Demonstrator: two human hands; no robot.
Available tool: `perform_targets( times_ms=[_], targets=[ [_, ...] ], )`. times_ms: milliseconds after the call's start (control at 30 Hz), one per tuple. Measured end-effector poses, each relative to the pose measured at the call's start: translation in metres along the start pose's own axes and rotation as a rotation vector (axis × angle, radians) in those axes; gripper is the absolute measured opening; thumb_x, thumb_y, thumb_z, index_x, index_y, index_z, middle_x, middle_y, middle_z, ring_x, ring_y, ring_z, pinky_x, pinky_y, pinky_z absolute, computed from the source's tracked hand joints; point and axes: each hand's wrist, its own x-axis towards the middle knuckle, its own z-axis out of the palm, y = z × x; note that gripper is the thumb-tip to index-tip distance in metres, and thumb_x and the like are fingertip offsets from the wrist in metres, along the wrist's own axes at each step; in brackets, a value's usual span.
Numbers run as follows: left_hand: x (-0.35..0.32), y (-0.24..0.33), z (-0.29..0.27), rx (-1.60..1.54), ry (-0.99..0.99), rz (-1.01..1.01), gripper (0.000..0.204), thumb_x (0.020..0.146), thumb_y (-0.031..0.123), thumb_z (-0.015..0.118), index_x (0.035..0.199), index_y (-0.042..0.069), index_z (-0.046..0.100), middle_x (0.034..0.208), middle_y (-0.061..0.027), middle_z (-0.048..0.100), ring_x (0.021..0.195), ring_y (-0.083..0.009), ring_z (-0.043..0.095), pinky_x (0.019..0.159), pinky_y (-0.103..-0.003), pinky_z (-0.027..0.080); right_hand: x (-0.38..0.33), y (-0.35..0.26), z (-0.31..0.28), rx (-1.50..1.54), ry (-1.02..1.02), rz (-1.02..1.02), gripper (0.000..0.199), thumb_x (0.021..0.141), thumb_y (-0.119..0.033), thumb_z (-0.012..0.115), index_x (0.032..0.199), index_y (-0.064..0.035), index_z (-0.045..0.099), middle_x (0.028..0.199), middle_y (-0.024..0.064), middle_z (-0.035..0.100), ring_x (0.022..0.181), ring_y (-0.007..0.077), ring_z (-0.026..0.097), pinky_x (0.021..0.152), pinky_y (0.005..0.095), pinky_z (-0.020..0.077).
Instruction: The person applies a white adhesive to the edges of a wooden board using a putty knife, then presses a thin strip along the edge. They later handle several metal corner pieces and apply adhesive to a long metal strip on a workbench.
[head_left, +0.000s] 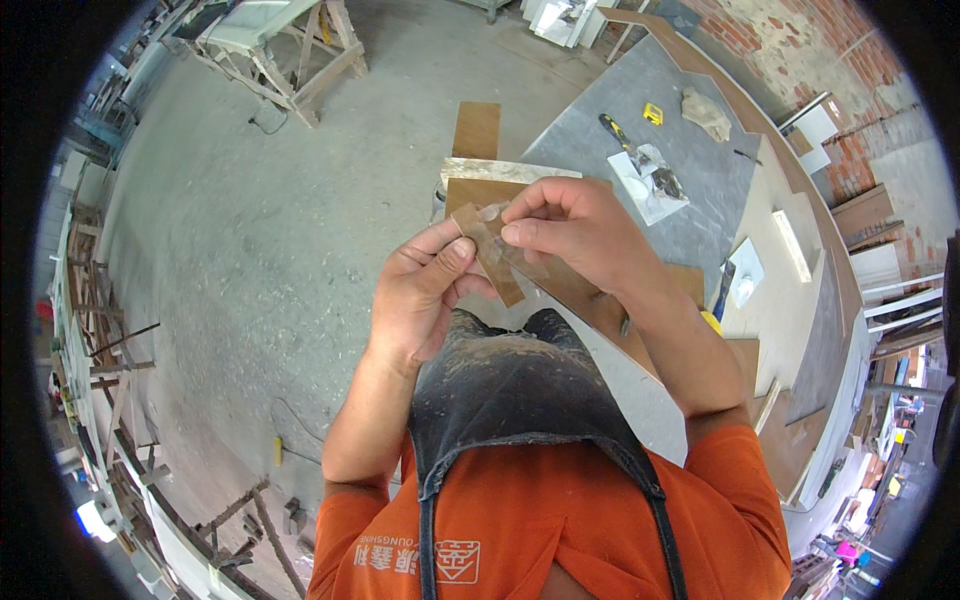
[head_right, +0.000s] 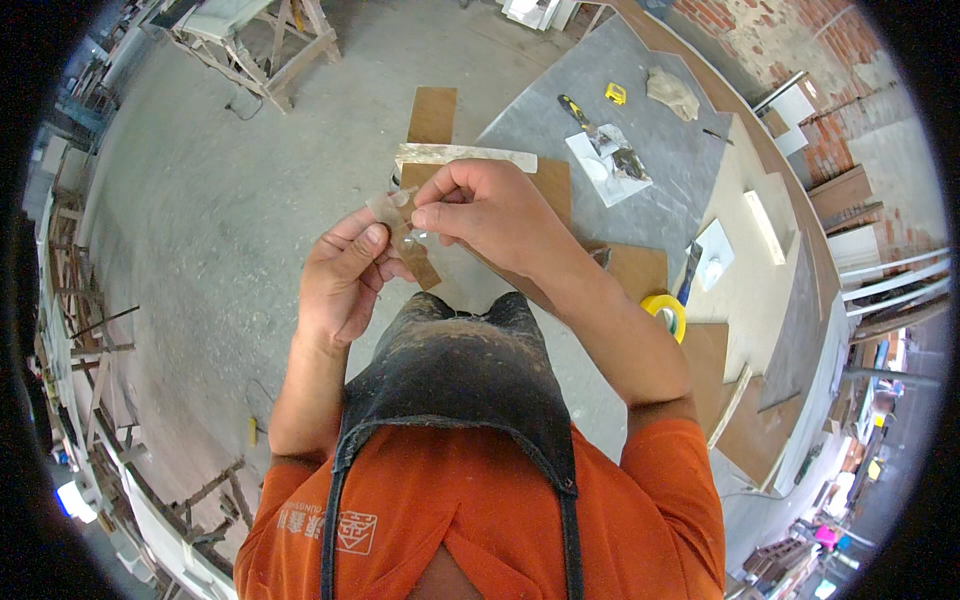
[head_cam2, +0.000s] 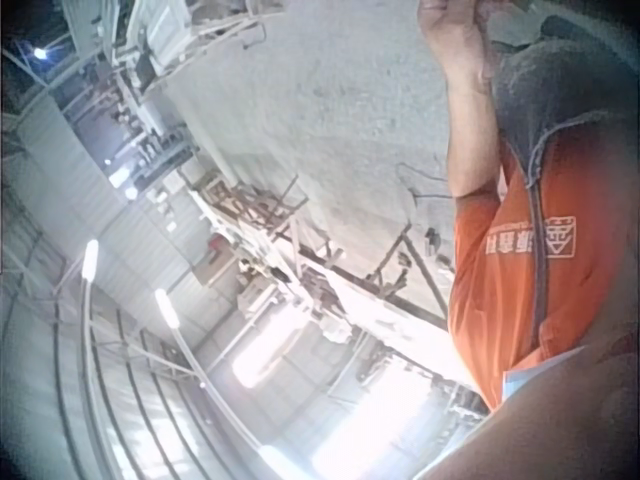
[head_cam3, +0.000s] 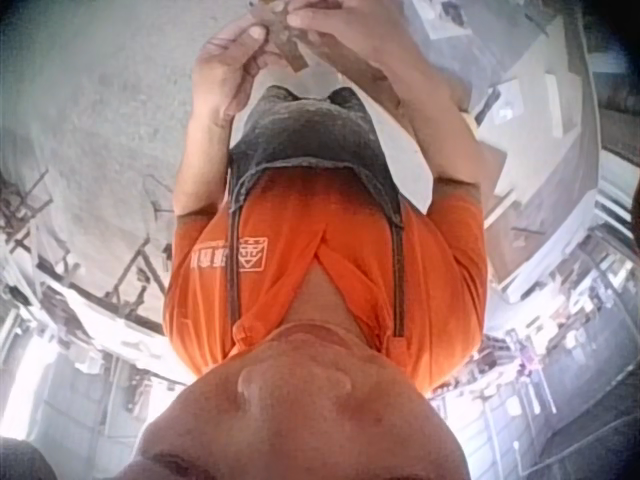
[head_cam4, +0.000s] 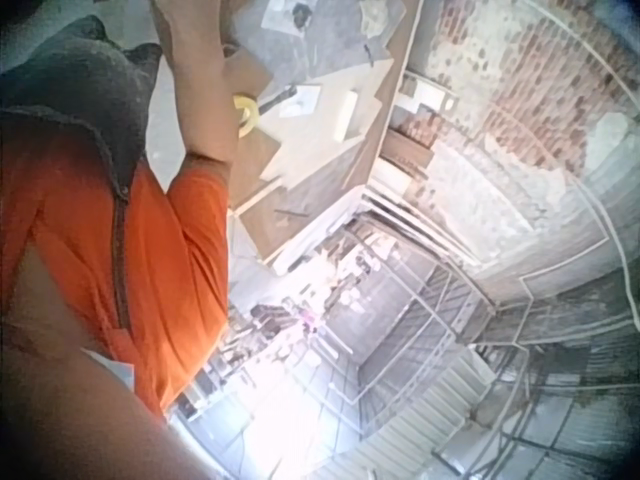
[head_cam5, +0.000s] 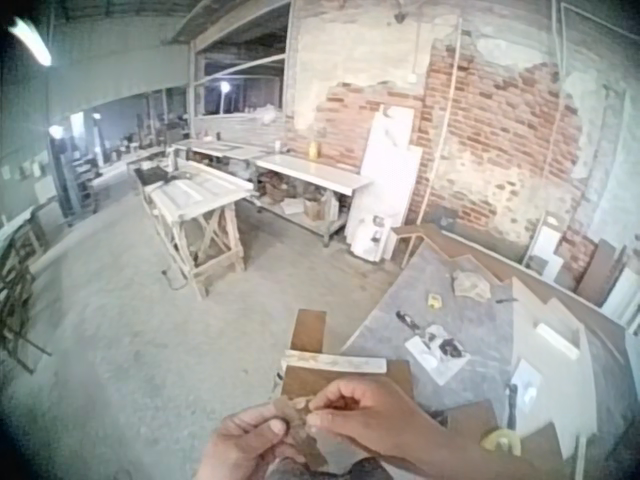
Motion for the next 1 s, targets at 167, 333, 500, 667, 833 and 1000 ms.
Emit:
perform_targets(
  times_ms=[167, 333, 500, 667, 833, 1000],
  targets=[
    [0.001, -0.001, -0.001, 0.008, 0.024, -0.002, 0.042, 0.101, 0.014, 0.060, 0.136, -0.009, 0.055, 0.111, -0.0151, 0.071, 0.085, -0.0200, 0.070, 0.074, -0.032, 0.061, 0.000, 0.001, 0.002, -0.028, 0.018, -0.003, 0.018, 0.087, -0.013, 0.075, 0.099, -0.0007, 0.071, 0.083, 0.0022, 0.069, 0.073, 0.0082, 0.063, 0.068, 0.0234, 0.0496],
    [0.001, -0.001, -0.001, 0.012, 0.013, -0.004, 0.040, 0.101, 0.015, 0.060, 0.133, -0.009, 0.056, 0.108, -0.0147, 0.071, 0.085, -0.0198, 0.070, 0.074, -0.032, 0.061, 0.000, 0.003, 0.001, -0.022, 0.019, -0.001, 0.017, 0.087, -0.012, 0.075, 0.100, -0.0002, 0.070, 0.085, 0.0026, 0.069, 0.075, 0.0086, 0.064, 0.069, 0.0238, 0.0508],
    [0.002, -0.002, 0.002, 0.009, 0.011, -0.004, 0.038, 0.102, 0.013, 0.059, 0.132, -0.009, 0.057, 0.107, -0.0139, 0.071, 0.086, -0.0191, 0.070, 0.073, -0.031, 0.061, -0.001, 0.006, 0.000, -0.029, 0.027, -0.016, 0.017, 0.087, -0.011, 0.074, 0.099, 0.0000, 0.070, 0.085, 0.0031, 0.070, 0.076, 0.0089, 0.064, 0.070, 0.0239, 0.0513],
    [0.003, -0.001, 0.004, 0.043, -0.002, -0.002, 0.036, 0.103, 0.009, 0.055, 0.134, -0.009, 0.057, 0.109, -0.0133, 0.071, 0.087, -0.0179, 0.070, 0.072, -0.030, 0.060, -0.001, 0.008, -0.001, -0.035, 0.026, -0.031, 0.016, 0.088, -0.011, 0.074, 0.099, 0.0001, 0.070, 0.086, 0.0036, 0.070, 0.076, 0.0095, 0.065, 0.070, 0.0247, 0.0517],
    [0.004, -0.002, 0.004, 0.021, 0.003, -0.015, 0.035, 0.102, 0.009, 0.057, 0.133, -0.009, 0.057, 0.110, -0.0133, 0.071, 0.086, -0.0174, 0.069, 0.072, -0.030, 0.059, -0.001, 0.010, -0.002, -0.042, 0.043, -0.034, 0.016, 0.088, -0.012, 0.074, 0.099, -0.0002, 0.070, 0.085, 0.0037, 0.070, 0.076, 0.0098, 0.065, 0.070, 0.0254, 0.0522],
    [0.008, -0.011, -0.012, -0.114, -0.054, -0.034, 0.035, 0.101, 0.013, 0.060, 0.130, -0.006, 0.058, 0.109, -0.0128, 0.071, 0.084, -0.0182, 0.069, 0.072, -0.031, 0.058, -0.001, 0.008, -0.005, -0.003, 0.056, -0.017, 0.016, 0.088, -0.012, 0.074, 0.099, -0.0007, 0.071, 0.085, 0.0039, 0.070, 0.073, 0.0098, 0.065, 0.069, 0.0251, 0.0521]
  ],
)
